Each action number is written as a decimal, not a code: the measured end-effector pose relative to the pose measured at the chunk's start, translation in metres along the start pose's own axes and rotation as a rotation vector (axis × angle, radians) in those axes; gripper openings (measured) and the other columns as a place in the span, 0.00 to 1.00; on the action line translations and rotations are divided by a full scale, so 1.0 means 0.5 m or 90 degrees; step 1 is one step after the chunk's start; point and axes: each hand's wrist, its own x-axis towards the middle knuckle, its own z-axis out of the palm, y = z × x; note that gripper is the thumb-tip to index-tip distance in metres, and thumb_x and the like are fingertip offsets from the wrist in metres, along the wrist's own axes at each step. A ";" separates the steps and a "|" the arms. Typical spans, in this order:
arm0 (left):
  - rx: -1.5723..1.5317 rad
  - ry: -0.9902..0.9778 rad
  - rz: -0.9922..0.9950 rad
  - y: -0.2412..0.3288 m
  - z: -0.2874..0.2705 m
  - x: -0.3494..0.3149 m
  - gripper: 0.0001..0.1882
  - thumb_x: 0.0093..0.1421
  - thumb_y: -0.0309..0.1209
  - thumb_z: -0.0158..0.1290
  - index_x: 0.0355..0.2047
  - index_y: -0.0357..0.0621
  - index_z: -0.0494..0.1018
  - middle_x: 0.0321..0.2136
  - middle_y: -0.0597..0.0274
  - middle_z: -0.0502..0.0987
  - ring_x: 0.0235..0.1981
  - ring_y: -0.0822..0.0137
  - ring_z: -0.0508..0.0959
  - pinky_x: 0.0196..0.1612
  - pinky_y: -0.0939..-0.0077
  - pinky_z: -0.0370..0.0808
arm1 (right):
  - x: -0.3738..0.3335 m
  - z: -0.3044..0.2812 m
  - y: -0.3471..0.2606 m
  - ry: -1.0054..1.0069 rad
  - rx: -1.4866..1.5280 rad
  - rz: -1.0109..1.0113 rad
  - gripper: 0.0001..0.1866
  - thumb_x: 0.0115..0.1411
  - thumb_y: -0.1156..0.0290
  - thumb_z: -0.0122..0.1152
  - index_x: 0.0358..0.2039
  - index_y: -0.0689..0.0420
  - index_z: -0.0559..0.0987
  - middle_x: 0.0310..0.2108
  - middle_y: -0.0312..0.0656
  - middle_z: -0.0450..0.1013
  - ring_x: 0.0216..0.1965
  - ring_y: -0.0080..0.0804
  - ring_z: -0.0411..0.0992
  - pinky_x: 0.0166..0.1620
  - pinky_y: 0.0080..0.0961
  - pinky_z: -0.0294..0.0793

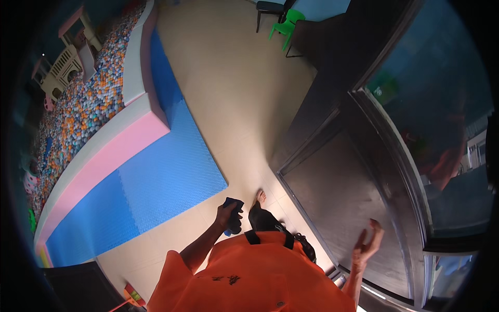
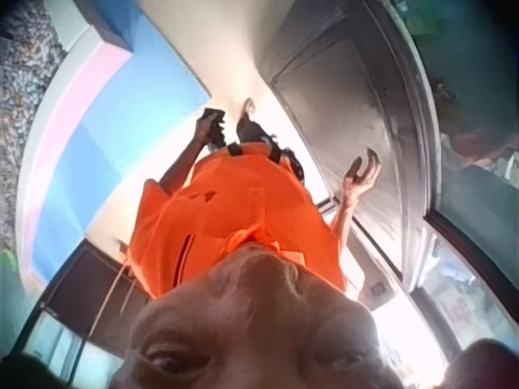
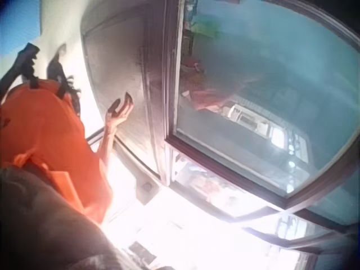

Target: The person sweeps the floor with a broom and dustpan in a children's play area, moving debris into the dustpan. They also wipe the floor with a blue cloth and clean the door frame.

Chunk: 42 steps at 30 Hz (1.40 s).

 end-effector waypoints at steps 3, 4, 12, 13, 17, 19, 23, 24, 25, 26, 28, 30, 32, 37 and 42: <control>0.043 -0.052 0.039 0.142 0.086 0.050 0.13 0.57 0.31 0.46 0.38 0.33 0.69 0.24 0.53 0.76 0.18 0.62 0.76 0.21 0.68 0.76 | 0.047 0.168 0.004 -0.233 0.141 -0.023 0.11 0.51 0.82 0.51 0.37 0.61 0.74 0.32 0.47 0.73 0.33 0.38 0.74 0.37 0.27 0.73; 0.065 -0.066 0.057 0.184 0.107 0.064 0.13 0.57 0.31 0.46 0.38 0.33 0.69 0.24 0.53 0.76 0.18 0.62 0.76 0.21 0.69 0.77 | 0.063 0.210 -0.002 -0.299 0.221 0.028 0.10 0.52 0.80 0.53 0.36 0.61 0.75 0.30 0.47 0.74 0.30 0.37 0.75 0.34 0.26 0.74; -0.095 -0.138 0.204 0.426 0.219 0.161 0.27 0.51 0.20 0.42 0.54 0.45 0.59 0.33 0.48 0.73 0.24 0.58 0.77 0.30 0.70 0.78 | 0.320 0.443 -0.189 -0.536 0.341 -0.032 0.08 0.54 0.76 0.55 0.36 0.64 0.74 0.30 0.45 0.75 0.30 0.31 0.76 0.31 0.23 0.74; -0.086 -0.141 0.226 0.444 0.218 0.188 0.26 0.49 0.18 0.41 0.51 0.42 0.62 0.33 0.48 0.73 0.26 0.57 0.78 0.30 0.69 0.78 | 0.351 0.472 -0.207 -0.539 0.352 -0.081 0.09 0.55 0.76 0.55 0.36 0.63 0.74 0.30 0.45 0.74 0.30 0.31 0.76 0.30 0.23 0.74; -0.049 -0.179 0.155 0.558 0.245 0.277 0.19 0.47 0.17 0.40 0.41 0.37 0.68 0.34 0.46 0.73 0.29 0.54 0.78 0.32 0.67 0.77 | 0.462 0.580 -0.254 -0.517 0.353 -0.173 0.09 0.56 0.75 0.54 0.37 0.63 0.73 0.29 0.44 0.74 0.28 0.32 0.75 0.29 0.24 0.72; -0.042 -0.209 0.129 0.617 0.256 0.333 0.17 0.47 0.18 0.41 0.39 0.37 0.68 0.34 0.45 0.72 0.29 0.53 0.78 0.34 0.65 0.77 | 0.509 0.630 -0.269 -0.485 0.356 -0.157 0.09 0.56 0.75 0.54 0.37 0.63 0.73 0.28 0.45 0.73 0.26 0.32 0.73 0.28 0.24 0.71; -0.042 -0.307 0.083 0.725 0.246 0.462 0.14 0.48 0.21 0.42 0.37 0.36 0.68 0.34 0.43 0.72 0.29 0.53 0.78 0.33 0.64 0.77 | 0.577 0.746 -0.275 -0.430 0.291 -0.089 0.08 0.55 0.75 0.54 0.35 0.63 0.74 0.25 0.43 0.73 0.24 0.31 0.72 0.28 0.24 0.71; -0.037 -0.330 0.070 0.756 0.239 0.494 0.14 0.48 0.21 0.43 0.37 0.36 0.68 0.34 0.43 0.73 0.29 0.53 0.78 0.33 0.63 0.77 | 0.598 0.780 -0.281 -0.438 0.286 -0.046 0.07 0.55 0.75 0.54 0.35 0.63 0.74 0.24 0.43 0.73 0.23 0.31 0.72 0.28 0.24 0.70; -0.058 -0.325 0.020 0.790 0.244 0.508 0.12 0.51 0.21 0.42 0.37 0.36 0.69 0.34 0.43 0.73 0.27 0.54 0.78 0.31 0.66 0.78 | 0.614 0.804 -0.280 -0.449 0.274 0.010 0.07 0.55 0.76 0.54 0.34 0.63 0.74 0.24 0.43 0.73 0.23 0.31 0.72 0.28 0.24 0.70; -0.070 -0.312 0.001 0.835 0.249 0.522 0.12 0.51 0.22 0.42 0.36 0.35 0.69 0.32 0.44 0.73 0.26 0.56 0.77 0.32 0.64 0.78 | 0.630 0.826 -0.283 -0.455 0.268 0.055 0.06 0.55 0.76 0.53 0.33 0.63 0.74 0.23 0.43 0.73 0.23 0.31 0.72 0.28 0.24 0.70; -0.066 -0.328 0.002 0.884 0.231 0.572 0.12 0.52 0.23 0.42 0.37 0.35 0.68 0.30 0.46 0.73 0.24 0.58 0.77 0.32 0.65 0.77 | 0.662 0.861 -0.310 -0.395 0.226 0.038 0.07 0.54 0.75 0.52 0.33 0.62 0.74 0.24 0.44 0.73 0.25 0.36 0.72 0.30 0.26 0.71; 0.000 -0.301 0.020 0.961 0.250 0.597 0.11 0.55 0.26 0.44 0.38 0.35 0.69 0.26 0.50 0.74 0.20 0.64 0.74 0.26 0.71 0.73 | 0.701 0.890 -0.332 -0.387 0.197 0.072 0.08 0.54 0.73 0.53 0.34 0.62 0.74 0.26 0.45 0.73 0.28 0.40 0.73 0.32 0.29 0.72; 0.093 -0.293 0.032 1.001 0.250 0.659 0.12 0.59 0.33 0.44 0.35 0.36 0.69 0.23 0.55 0.73 0.16 0.67 0.72 0.19 0.74 0.69 | 0.719 0.930 -0.336 -0.370 0.170 0.087 0.09 0.54 0.72 0.53 0.35 0.60 0.74 0.27 0.45 0.74 0.30 0.42 0.73 0.33 0.31 0.72; 0.190 -0.293 -0.012 1.075 0.301 0.791 0.17 0.61 0.42 0.45 0.26 0.40 0.65 0.15 0.63 0.67 0.08 0.72 0.65 0.10 0.80 0.60 | 0.804 0.985 -0.328 -0.431 0.148 0.182 0.10 0.55 0.68 0.52 0.36 0.57 0.75 0.29 0.44 0.74 0.32 0.43 0.72 0.35 0.33 0.71; 0.267 -0.322 -0.011 1.142 0.440 0.860 0.18 0.60 0.43 0.46 0.22 0.42 0.64 0.11 0.64 0.64 0.06 0.72 0.62 0.09 0.81 0.58 | 0.896 1.061 -0.244 -0.376 0.193 0.212 0.10 0.56 0.67 0.51 0.36 0.57 0.74 0.30 0.44 0.74 0.32 0.43 0.72 0.36 0.34 0.70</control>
